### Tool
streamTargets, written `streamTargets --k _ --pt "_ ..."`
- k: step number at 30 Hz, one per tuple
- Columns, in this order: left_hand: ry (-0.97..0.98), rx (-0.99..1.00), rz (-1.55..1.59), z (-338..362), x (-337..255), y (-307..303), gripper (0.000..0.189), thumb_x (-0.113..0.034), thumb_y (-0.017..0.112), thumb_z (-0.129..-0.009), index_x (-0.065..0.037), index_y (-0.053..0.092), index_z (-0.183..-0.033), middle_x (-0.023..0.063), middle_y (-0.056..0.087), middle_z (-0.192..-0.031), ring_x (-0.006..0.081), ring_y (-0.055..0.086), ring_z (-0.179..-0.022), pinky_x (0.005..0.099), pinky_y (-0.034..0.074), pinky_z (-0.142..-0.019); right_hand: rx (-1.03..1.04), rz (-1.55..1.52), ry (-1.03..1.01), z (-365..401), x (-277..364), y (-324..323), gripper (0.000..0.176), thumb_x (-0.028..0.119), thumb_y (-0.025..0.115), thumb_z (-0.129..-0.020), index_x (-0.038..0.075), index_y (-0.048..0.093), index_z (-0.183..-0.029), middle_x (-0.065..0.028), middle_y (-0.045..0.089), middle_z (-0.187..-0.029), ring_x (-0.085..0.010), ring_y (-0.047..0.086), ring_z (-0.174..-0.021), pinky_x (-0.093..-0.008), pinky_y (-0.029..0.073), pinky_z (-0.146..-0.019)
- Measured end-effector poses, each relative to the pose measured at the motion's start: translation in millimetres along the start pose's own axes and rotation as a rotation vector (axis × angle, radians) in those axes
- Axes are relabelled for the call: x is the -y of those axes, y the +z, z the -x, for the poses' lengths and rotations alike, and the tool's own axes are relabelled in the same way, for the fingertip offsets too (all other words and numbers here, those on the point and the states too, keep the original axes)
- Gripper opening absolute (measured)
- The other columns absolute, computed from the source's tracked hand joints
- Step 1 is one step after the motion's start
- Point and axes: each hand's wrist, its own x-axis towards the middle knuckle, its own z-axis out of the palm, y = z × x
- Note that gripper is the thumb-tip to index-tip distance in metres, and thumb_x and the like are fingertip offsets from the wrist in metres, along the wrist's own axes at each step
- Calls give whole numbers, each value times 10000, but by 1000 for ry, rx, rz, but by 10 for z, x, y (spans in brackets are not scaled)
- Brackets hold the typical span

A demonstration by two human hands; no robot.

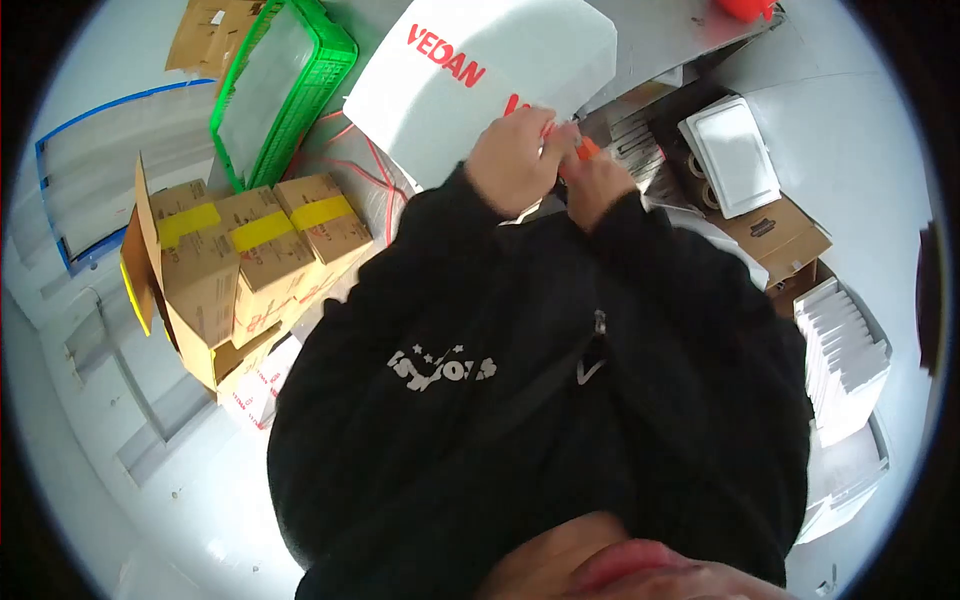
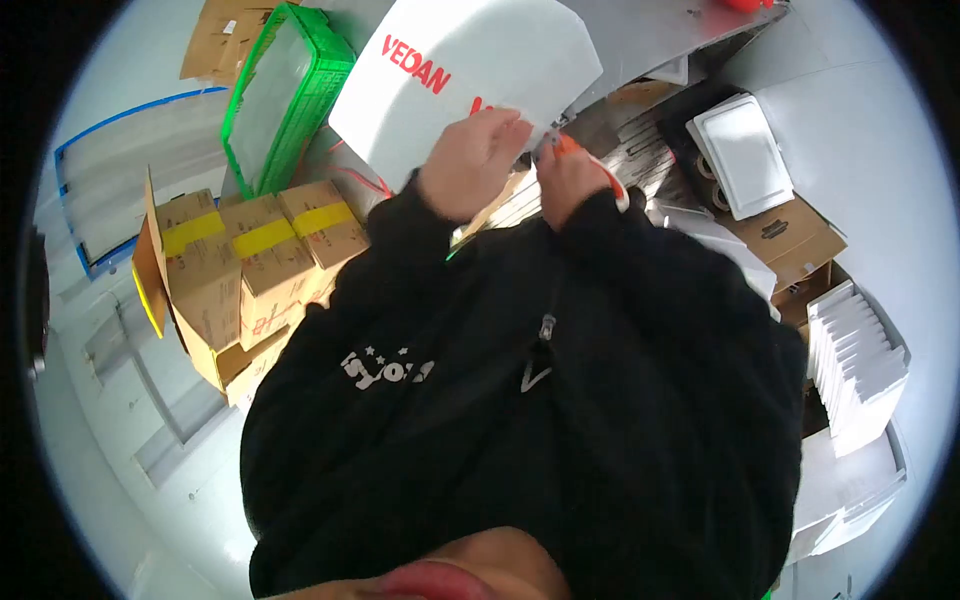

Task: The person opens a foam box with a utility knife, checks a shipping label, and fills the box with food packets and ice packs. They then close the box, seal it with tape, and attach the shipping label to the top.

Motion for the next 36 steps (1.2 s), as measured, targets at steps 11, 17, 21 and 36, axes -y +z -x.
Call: streamTargets --k 11,17,21,36 --pt "-241 175 -203 1141 2434 783 350 -347 459 -885 -91 596 -1080 153 633 -898 313 630 -818 440 501 -681 156 -1721 -234 -144 -1966 -527 611 163 650 -792 17 440 -1346 -130 581 -1214 -207 600 -1072 -372 499 -905" --pt "-580 -552 978 526 1743 -433 728 -610 461 -891 40 438 -1218 178 531 -1118 252 546 -986 435 459 -806 -749 -1380 -408 -1161 -1438 -852 518 263 627 -834 36 490 -1279 -118 569 -1210 -242 583 -1079 -407 477 -941" --pt "-436 -738 133 -43 1964 -707 829 -581 515 -884 195 396 -1151 347 541 -1136 401 557 -1078 408 406 -956 -189 -1935 -344 -687 -948 -856 605 182 584 -844 -5 369 -1377 -159 501 -1320 -265 519 -1196 -419 402 -1028" --pt "-166 -3 1242 211 395 -1001 480 -449 435 -980 -36 663 -893 28 584 -750 99 513 -611 244 397 -533 -634 -448 -387 300 540 -1106 747 15 694 -603 154 537 -1320 -122 582 -853 -268 599 -666 -337 498 -611"
